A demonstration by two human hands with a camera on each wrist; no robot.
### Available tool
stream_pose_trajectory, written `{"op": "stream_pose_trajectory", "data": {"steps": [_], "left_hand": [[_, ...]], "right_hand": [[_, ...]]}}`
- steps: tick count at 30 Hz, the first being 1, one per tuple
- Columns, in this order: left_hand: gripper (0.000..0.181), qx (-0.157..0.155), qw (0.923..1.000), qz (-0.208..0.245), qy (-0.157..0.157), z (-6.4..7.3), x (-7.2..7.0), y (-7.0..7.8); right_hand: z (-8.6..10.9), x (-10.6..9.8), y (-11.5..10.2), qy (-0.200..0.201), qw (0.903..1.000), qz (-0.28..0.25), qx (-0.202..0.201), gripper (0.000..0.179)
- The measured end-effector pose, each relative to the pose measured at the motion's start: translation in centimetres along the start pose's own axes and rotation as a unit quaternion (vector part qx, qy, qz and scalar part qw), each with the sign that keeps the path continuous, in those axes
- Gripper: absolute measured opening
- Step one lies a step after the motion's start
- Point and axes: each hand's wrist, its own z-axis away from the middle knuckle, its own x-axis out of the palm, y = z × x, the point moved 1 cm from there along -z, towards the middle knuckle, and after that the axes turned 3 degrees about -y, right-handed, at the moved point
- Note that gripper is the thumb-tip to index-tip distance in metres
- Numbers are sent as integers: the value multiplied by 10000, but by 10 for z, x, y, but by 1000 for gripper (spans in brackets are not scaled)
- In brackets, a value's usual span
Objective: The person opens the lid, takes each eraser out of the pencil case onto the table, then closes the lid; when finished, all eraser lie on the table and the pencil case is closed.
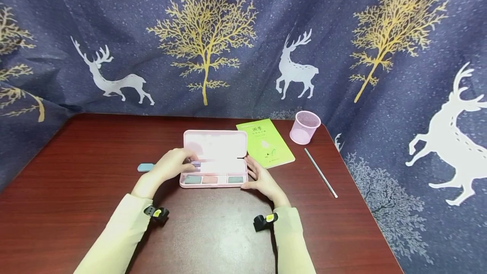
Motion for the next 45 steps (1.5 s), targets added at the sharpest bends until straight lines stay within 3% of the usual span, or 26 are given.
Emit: {"op": "stream_pose_trajectory", "data": {"steps": [5,13,20,27,37,45], "left_hand": [[18,141,9992,185,322,7,-6,-12],[17,-72,9985,191,505,21,-20,-40],[18,-514,9969,200,569,36,-33,-67],[19,-707,9956,103,605,53,-47,-90],[21,-984,9932,48,620,75,-57,-112],[23,-1250,9912,-13,435,87,-61,-125]], "right_hand": [[0,1,1,-5,10000,-1,-1,98],[0,1,3,-19,10000,-38,-38,97],[0,1,3,-21,10000,-26,-57,98],[0,0,3,-22,10000,-11,-48,98],[0,-1,2,-18,10000,-12,-80,99],[-1,-1,3,-35,10000,-31,-82,99]]}}
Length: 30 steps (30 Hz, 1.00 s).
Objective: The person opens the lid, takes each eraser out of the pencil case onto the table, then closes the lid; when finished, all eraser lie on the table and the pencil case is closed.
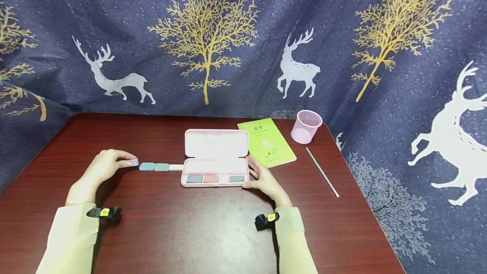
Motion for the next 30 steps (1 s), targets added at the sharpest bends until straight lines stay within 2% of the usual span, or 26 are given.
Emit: {"op": "stream_pose_trajectory", "data": {"steps": [5,10,30], "left_hand": [[23,-124,9997,14,-233,2,-1,-3],[21,-110,9990,24,-427,3,2,-4],[19,24,9997,78,-242,0,10,-6]], "right_hand": [[0,-1,-1,21,10000,46,4,98],[0,-1,-2,23,10000,71,-17,98],[0,0,-2,23,10000,41,-29,97]]}}
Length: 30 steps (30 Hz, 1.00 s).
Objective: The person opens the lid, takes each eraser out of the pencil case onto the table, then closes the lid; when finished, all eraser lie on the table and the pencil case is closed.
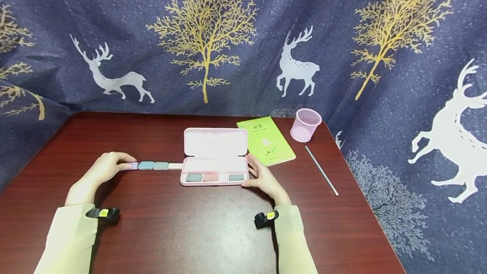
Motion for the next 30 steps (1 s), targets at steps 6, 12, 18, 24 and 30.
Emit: {"op": "stream_pose_trajectory", "data": {"steps": [6,12,18,24,30], "left_hand": [[14,21,10000,-22,56,-1,2,1],[12,134,9997,-140,126,-2,2,2],[13,157,9995,-225,159,0,3,2],[14,158,9994,-249,155,0,5,1],[15,138,9997,-125,177,0,5,3]], "right_hand": [[0,-1,1,4,10000,-16,2,97],[-1,-1,1,-42,9999,85,-68,98],[-1,-1,2,38,10000,43,14,99],[-1,-1,2,28,10000,27,-17,99],[0,-1,1,47,10000,57,35,98]]}}
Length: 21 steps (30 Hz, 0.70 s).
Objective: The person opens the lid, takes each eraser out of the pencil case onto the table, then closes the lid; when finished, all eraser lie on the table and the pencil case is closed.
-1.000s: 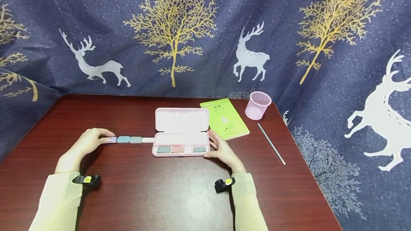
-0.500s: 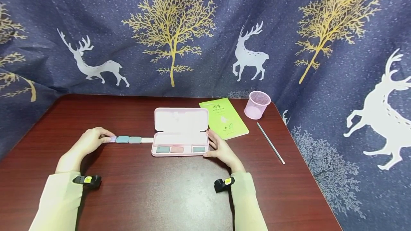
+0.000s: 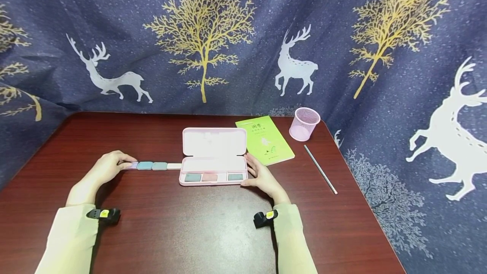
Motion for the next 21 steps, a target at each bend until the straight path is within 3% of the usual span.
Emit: {"op": "stream_pose_trajectory", "data": {"steps": [11,17,21], "left_hand": [[17,-30,10000,-15,82,0,-1,1],[24,-57,9996,83,259,-1,-4,7],[23,101,9981,182,579,-4,-5,16]], "right_hand": [[1,-1,2,-131,9991,26,-402,100],[0,0,0,-4,10000,-41,-34,98],[0,0,-1,-5,10000,-3,-29,99]]}}
